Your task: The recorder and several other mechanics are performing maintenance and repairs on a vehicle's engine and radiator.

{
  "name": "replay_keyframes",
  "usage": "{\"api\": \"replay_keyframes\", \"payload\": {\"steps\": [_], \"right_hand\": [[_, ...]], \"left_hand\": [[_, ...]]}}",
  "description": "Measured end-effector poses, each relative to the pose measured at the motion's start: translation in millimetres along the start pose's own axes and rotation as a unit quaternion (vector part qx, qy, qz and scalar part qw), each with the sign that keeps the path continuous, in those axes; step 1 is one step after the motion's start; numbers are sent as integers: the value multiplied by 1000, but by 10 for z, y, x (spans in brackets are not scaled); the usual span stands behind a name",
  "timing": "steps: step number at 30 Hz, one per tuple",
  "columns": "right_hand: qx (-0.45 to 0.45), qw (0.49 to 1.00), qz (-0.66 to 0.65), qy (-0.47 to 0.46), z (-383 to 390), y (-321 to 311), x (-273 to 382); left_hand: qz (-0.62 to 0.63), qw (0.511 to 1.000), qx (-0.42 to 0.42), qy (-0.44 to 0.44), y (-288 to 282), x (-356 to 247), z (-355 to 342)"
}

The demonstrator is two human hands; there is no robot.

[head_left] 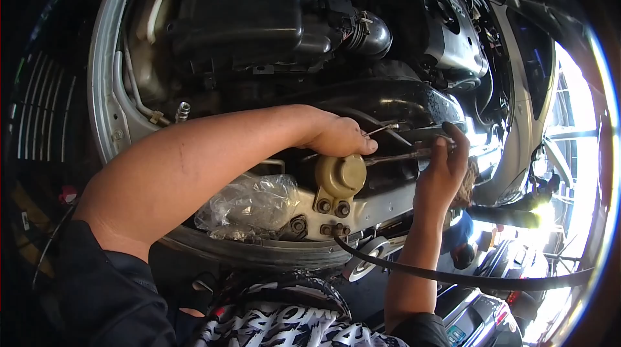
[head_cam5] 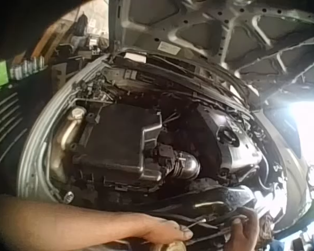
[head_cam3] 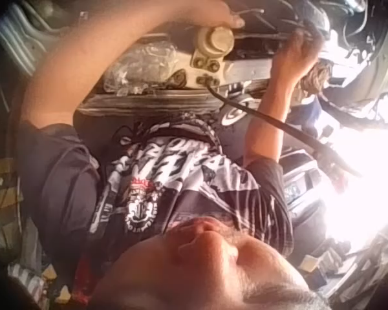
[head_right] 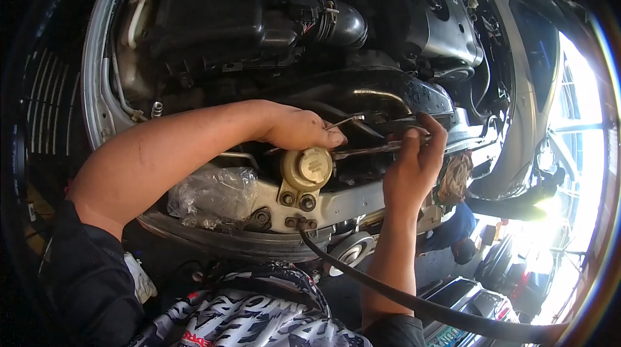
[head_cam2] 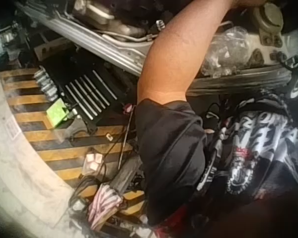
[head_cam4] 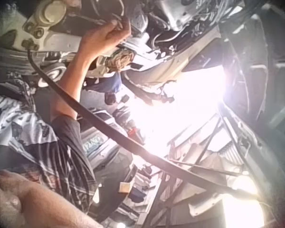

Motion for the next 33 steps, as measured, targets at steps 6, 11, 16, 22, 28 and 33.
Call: {"api": "replay_keyframes", "payload": {"steps": [6, 11, 16, 22, 28, 33], "right_hand": [[155, 871, 19, -465, 821, 355, 759], [-23, 995, -4, -97, 169, 56, 93], [78, 930, -5, -358, 509, 212, 401], [-12, 967, -21, -255, 470, 95, 237], [-24, 997, -53, 41, 33, -128, -131], [126, 900, -7, -417, 729, 272, 692]], "left_hand": [[24, 1000, 5, 6, -49, 86, 42], [26, 1000, 7, 14, 39, -31, -39], [32, 999, 11, 29, 1, 55, 14], [47, 998, 14, 34, 41, 17, -75], [51, 999, 5, 17, 59, 50, -81], [62, 997, 45, -13, 24, 37, 22]]}}
Point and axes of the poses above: each hand's wrist, its own z-axis away from the middle knuckle, its own y-axis out of the palm, x = y × z, the point moved 8 cm from there along -z, towards the middle knuckle, and after that the axes turned 13 degrees about -x, right-handed, at the moved point
